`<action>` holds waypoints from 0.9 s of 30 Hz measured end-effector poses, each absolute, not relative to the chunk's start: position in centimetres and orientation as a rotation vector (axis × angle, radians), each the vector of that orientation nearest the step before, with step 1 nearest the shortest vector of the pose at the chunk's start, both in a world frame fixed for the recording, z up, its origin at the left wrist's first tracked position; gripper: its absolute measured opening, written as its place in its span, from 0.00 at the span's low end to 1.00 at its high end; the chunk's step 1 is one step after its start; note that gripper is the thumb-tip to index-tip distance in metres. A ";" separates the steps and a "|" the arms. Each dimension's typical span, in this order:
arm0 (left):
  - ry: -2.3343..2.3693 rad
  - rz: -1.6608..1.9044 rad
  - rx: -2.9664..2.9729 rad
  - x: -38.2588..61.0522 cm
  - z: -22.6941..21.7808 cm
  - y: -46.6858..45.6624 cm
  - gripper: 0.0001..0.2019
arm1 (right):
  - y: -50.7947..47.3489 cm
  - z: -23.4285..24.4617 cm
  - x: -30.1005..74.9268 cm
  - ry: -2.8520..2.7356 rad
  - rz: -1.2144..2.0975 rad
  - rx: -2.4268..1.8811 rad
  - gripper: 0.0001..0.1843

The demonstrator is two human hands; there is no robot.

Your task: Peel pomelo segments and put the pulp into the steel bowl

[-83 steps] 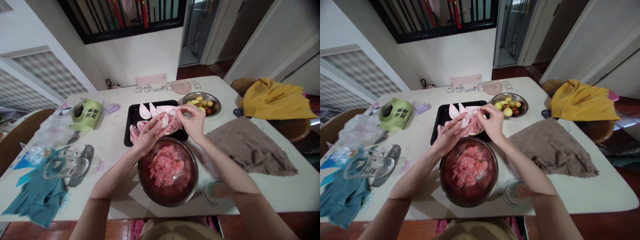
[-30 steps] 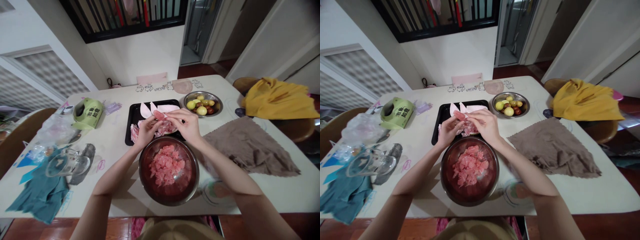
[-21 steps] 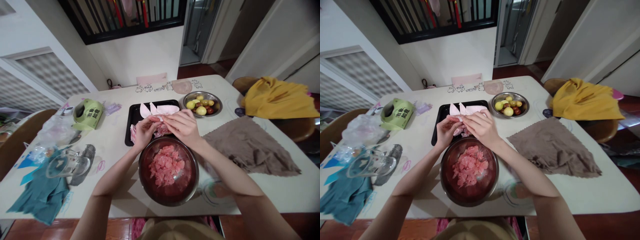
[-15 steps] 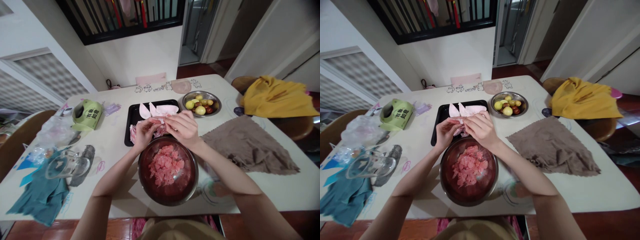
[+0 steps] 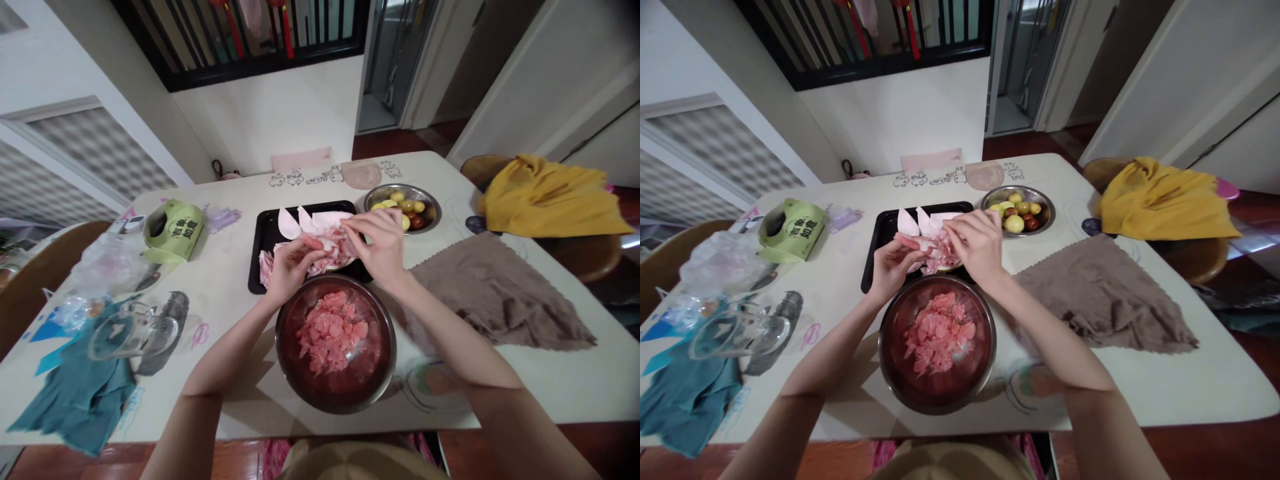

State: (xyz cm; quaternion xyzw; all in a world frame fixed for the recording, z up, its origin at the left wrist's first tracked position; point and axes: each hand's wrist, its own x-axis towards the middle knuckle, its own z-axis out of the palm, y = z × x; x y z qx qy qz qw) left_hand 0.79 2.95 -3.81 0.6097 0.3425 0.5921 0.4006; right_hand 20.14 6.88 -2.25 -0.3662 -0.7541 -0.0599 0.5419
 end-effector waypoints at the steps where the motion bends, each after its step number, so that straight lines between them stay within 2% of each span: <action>1: 0.870 1.488 1.497 0.9 -3.8 2.9 0.08 | 6.9 -2.4 20.1 -1.832 -0.143 -0.883 0.07; 8: 0.948 1.488 1.473 1.1 -4.0 3.4 0.10 | 6.1 -2.7 19.1 -1.926 -0.210 -0.801 0.11; 23: 1.101 1.434 1.845 0.5 -3.4 2.5 0.07 | 5.8 -2.7 19.6 -1.901 -0.729 -0.529 0.03; 27: 1.090 1.408 1.973 0.6 -2.7 2.0 0.06 | 5.5 -2.4 19.5 -1.881 -0.663 -0.555 0.04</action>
